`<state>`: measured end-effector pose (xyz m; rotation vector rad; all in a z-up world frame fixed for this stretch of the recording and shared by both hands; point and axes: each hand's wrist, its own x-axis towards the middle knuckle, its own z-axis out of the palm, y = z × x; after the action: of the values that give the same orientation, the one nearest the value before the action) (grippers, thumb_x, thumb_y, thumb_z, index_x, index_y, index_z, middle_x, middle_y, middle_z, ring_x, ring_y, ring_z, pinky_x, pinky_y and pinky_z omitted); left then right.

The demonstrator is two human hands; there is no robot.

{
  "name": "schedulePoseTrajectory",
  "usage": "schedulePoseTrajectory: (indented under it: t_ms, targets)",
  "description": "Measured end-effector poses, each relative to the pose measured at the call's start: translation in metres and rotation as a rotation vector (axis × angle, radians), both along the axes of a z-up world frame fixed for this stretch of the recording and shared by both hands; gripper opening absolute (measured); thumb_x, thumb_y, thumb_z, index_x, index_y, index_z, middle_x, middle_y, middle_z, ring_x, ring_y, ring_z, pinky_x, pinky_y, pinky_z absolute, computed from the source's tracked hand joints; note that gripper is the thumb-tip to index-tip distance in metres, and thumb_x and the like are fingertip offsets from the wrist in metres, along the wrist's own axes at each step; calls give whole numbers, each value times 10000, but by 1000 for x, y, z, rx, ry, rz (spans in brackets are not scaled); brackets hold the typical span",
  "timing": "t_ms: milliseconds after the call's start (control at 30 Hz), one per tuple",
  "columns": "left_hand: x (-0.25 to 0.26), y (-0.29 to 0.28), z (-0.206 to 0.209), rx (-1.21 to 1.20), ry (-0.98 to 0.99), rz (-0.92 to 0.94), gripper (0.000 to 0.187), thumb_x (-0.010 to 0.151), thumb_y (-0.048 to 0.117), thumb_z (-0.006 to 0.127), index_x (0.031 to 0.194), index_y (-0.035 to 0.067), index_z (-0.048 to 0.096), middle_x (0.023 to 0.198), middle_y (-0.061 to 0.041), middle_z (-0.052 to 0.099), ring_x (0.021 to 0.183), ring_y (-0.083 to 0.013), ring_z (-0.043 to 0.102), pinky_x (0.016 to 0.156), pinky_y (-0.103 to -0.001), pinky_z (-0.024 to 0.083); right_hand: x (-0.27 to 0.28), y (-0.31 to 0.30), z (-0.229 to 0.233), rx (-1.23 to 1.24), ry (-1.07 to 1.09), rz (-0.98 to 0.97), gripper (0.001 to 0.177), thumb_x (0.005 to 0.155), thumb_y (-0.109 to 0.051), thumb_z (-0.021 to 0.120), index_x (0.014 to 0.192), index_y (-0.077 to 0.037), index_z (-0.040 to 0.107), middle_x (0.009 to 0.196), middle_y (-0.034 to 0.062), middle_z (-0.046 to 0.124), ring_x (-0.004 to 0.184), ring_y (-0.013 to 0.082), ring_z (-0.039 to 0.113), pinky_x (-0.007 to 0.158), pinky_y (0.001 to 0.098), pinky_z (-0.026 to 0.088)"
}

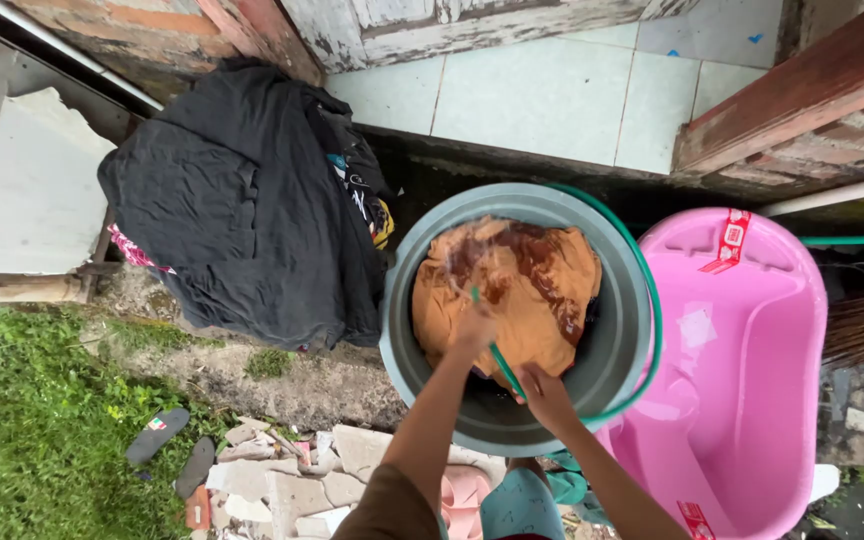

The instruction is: Wash several pieces of clothing by hand in a bucket outside.

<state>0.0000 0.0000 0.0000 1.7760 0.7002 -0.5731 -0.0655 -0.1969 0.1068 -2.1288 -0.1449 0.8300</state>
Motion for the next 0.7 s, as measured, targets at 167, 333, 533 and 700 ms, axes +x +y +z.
schedulePoseTrajectory:
  t_ms: [167, 333, 533, 700]
  targets:
    - [20, 42, 57, 259, -63, 42, 346, 971, 165, 558, 1304, 72, 572, 1128, -245, 688, 1055, -427, 662, 869, -503, 533, 18, 48, 67, -86, -263, -64, 261, 911, -256, 671, 1155, -164, 660, 832, 143, 732, 705, 347, 709, 635, 444, 550]
    - [24, 9, 36, -283, -274, 6, 777, 859, -72, 498, 1585, 136, 316, 1553, -195, 389, 1409, -383, 392, 1066, -512, 412, 18, 48, 73, -231, -449, -183, 272, 908, -216, 631, 1176, -180, 656, 836, 148, 725, 698, 374, 690, 624, 491, 537]
    - [37, -32, 132, -229, -161, -455, 980, 887, -54, 563, 1651, 183, -4, 1634, -206, 209, 1436, -397, 335, 1083, -469, 398, -4, 35, 59, -412, -406, -349, 239, 930, -212, 622, 1166, -174, 644, 739, 166, 688, 698, 401, 677, 619, 538, 514]
    - [7, -1, 108, -140, -56, -257, 890, 855, 39, 564, 1635, 187, 161, 1558, -182, 450, 1187, -364, 637, 845, -424, 583, 5, 30, 67, -273, -316, -328, 241, 914, -223, 631, 1147, -166, 653, 705, 181, 681, 665, 404, 683, 606, 525, 528]
